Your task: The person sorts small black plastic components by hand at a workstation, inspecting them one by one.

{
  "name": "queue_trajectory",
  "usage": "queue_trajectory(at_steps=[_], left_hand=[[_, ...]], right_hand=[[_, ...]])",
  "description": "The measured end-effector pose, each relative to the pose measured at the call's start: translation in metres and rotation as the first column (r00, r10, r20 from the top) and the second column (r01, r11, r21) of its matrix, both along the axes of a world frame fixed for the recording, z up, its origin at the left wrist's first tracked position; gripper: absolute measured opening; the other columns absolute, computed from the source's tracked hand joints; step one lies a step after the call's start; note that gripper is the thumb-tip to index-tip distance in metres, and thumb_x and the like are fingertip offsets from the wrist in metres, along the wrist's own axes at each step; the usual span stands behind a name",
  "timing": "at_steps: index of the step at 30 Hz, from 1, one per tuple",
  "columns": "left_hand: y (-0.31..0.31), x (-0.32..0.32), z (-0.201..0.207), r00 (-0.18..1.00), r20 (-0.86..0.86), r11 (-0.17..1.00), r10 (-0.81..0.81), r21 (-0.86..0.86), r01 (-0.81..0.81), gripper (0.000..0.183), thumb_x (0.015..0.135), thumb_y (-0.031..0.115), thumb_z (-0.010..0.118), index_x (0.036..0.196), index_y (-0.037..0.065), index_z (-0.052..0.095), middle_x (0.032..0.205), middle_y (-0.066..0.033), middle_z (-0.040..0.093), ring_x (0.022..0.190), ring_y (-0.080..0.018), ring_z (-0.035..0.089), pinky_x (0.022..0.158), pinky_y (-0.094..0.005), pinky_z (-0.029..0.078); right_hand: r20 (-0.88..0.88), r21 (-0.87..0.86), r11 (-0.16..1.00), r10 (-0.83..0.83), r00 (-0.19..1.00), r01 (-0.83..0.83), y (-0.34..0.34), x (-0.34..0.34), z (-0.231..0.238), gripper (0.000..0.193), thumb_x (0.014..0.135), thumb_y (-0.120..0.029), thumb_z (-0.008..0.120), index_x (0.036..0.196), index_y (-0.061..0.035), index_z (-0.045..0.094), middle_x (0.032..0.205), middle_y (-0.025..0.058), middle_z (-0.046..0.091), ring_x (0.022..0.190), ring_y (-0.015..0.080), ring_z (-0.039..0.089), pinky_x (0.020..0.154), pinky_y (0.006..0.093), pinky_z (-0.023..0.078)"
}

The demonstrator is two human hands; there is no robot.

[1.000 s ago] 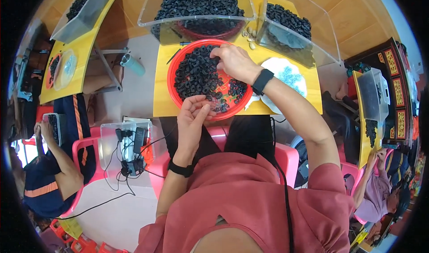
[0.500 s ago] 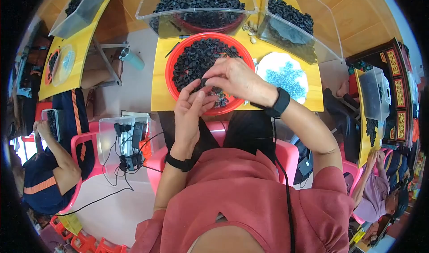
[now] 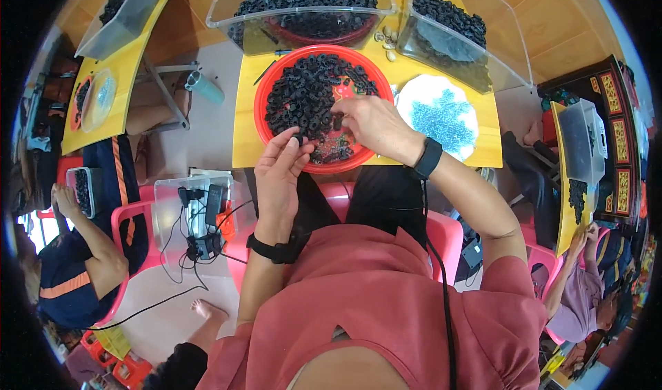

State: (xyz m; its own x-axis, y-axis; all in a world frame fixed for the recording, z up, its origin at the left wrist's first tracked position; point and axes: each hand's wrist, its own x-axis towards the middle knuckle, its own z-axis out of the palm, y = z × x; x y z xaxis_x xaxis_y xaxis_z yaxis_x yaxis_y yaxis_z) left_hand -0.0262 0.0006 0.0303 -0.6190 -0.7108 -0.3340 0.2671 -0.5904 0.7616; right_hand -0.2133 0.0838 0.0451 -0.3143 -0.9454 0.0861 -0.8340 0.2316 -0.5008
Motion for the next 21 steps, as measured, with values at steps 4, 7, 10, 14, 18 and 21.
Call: queue_trajectory(at_steps=[4,7,10,14,18,21], left_hand=[[-0.001,0.003,-0.003,1.0,0.0,1.0,-0.026,-0.005,0.026,0.026,0.091,0.006,0.055,0.116,-0.001,0.056,0.096,-0.0079,0.063,0.083,-0.0123,0.063,0.073,-0.021,0.051],[-0.001,0.003,-0.002,0.999,-0.009,0.999,-0.043,-0.021,0.042,0.026,0.091,0.006,0.054,0.116,-0.002,0.056,0.095,-0.0071,0.063,0.083,-0.0116,0.062,0.074,-0.021,0.051],[0.0,0.003,-0.001,0.999,-0.002,0.999,-0.047,-0.026,0.047,0.026,0.091,0.005,0.054,0.116,-0.002,0.056,0.094,-0.0068,0.064,0.083,-0.0116,0.062,0.074,-0.021,0.051],[-0.003,0.004,-0.002,0.998,-0.005,0.998,-0.066,-0.019,0.066,0.027,0.092,0.005,0.054,0.117,-0.001,0.056,0.095,-0.0072,0.063,0.083,-0.0117,0.062,0.074,-0.0211,0.051],[-0.002,0.005,-0.004,0.999,-0.018,0.999,-0.049,-0.011,0.049,0.024,0.091,0.005,0.054,0.115,-0.001,0.056,0.095,-0.0073,0.063,0.083,-0.0126,0.063,0.073,-0.0213,0.051],[-0.004,0.005,-0.006,0.998,-0.033,0.999,-0.051,-0.002,0.051,0.022,0.091,0.005,0.054,0.113,0.0,0.056,0.095,-0.0073,0.062,0.083,-0.0131,0.063,0.073,-0.0214,0.051]], right_hand=[[0.021,-0.012,0.998,0.06,0.998,-0.06,0.0,-0.001,0.009,0.011,0.077,-0.01,0.058,0.079,-0.0053,0.067,0.081,0.0167,0.065,0.076,0.0344,0.063,0.068,0.0447,0.05],[0.041,0.113,0.985,0.127,0.991,-0.131,0.004,0.003,0.009,0.01,0.076,-0.01,0.06,0.081,-0.0037,0.065,0.079,0.0145,0.061,0.079,0.0328,0.061,0.068,0.0428,0.049],[-0.058,0.158,0.977,0.158,0.986,-0.147,0.002,0.007,0.003,0.01,0.075,-0.01,0.061,0.083,-0.0052,0.066,0.079,0.0143,0.059,0.077,0.033,0.061,0.066,0.0436,0.049],[-0.164,0.187,0.965,0.214,0.963,-0.183,-0.001,0.013,-0.003,0.01,0.076,-0.01,0.061,0.083,-0.0057,0.064,0.083,0.0138,0.059,0.077,0.0336,0.061,0.065,0.044,0.049],[-0.147,0.145,0.965,0.24,0.959,-0.219,0.002,0.013,-0.001,0.011,0.076,-0.009,0.06,0.086,-0.0055,0.062,0.085,0.0131,0.058,0.077,0.0342,0.061,0.064,0.044,0.049],[-0.109,0.079,0.977,0.206,0.972,-0.198,0.007,0.011,-0.002,0.011,0.077,-0.008,0.06,0.087,-0.0051,0.062,0.085,0.0127,0.058,0.078,0.0349,0.06,0.064,0.0443,0.049]])
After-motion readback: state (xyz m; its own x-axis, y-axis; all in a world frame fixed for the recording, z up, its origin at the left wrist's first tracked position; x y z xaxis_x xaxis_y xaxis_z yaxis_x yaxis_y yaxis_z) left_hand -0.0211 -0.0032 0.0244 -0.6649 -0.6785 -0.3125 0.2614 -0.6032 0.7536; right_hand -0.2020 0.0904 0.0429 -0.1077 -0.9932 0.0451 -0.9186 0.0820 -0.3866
